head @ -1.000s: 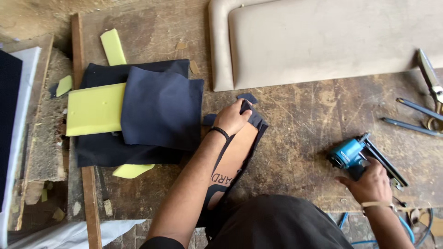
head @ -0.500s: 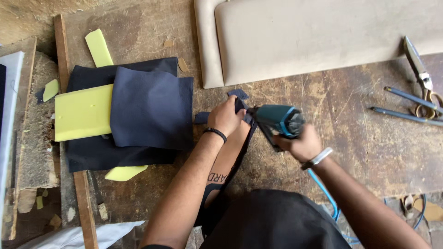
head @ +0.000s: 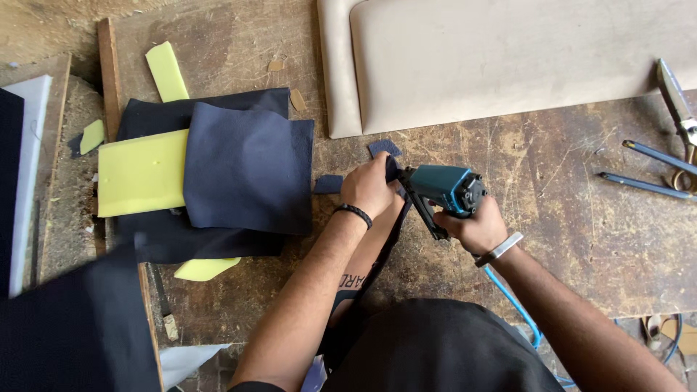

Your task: The person staples dark fabric onto a rectangular board using a pneumatic staple gun. They repeatedly fold the fabric edges, staple them, and trim excess material with scissors. The person also uses pliers to adjust staples and smooths the fabric with their hands.

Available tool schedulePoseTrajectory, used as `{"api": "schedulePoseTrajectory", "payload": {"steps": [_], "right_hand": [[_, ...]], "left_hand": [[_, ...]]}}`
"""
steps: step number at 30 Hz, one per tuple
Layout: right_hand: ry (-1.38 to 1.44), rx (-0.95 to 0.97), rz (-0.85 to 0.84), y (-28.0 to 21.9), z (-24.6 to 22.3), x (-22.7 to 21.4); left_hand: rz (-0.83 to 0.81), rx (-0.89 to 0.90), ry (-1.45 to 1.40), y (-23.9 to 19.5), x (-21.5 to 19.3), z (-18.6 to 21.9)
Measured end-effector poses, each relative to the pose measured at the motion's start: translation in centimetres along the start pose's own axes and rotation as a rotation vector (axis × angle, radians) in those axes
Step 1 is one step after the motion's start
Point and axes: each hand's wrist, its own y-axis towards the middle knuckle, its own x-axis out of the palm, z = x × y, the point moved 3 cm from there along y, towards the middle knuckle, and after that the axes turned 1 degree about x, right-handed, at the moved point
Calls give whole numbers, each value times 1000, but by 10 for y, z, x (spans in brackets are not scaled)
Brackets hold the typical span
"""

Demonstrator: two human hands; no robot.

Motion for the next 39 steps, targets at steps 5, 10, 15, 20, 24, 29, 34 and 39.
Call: {"api": "schedulePoseTrajectory", "payload": {"steps": [5,10,15,20,24,29,34,39], "right_hand": [[44,136,-25,-7,8,-15],[-313,231,77,-28,57,-52],[-570,92,364,-57,157,-86],[-718,202,425,-77,226,-87],[-709,-198,684,-97,194,-68],[-484,-457,583,-108,93,-39],[-552,-998,265,-104,-27,18],[-634,-1177,129,-100,-76,43]], "left_hand": [[-97,-64,-34,3,6,1],[-98,15,4,-5,-5,-2],[-98,151,-175,1,-2,61],[-154,302,-178,6,0,119],[-398,365,-215,-51,-2,52],[-444,249,-319,-156,2,-78],[46,200,-571,-203,40,-114],[298,334,-422,-148,85,-55]]}}
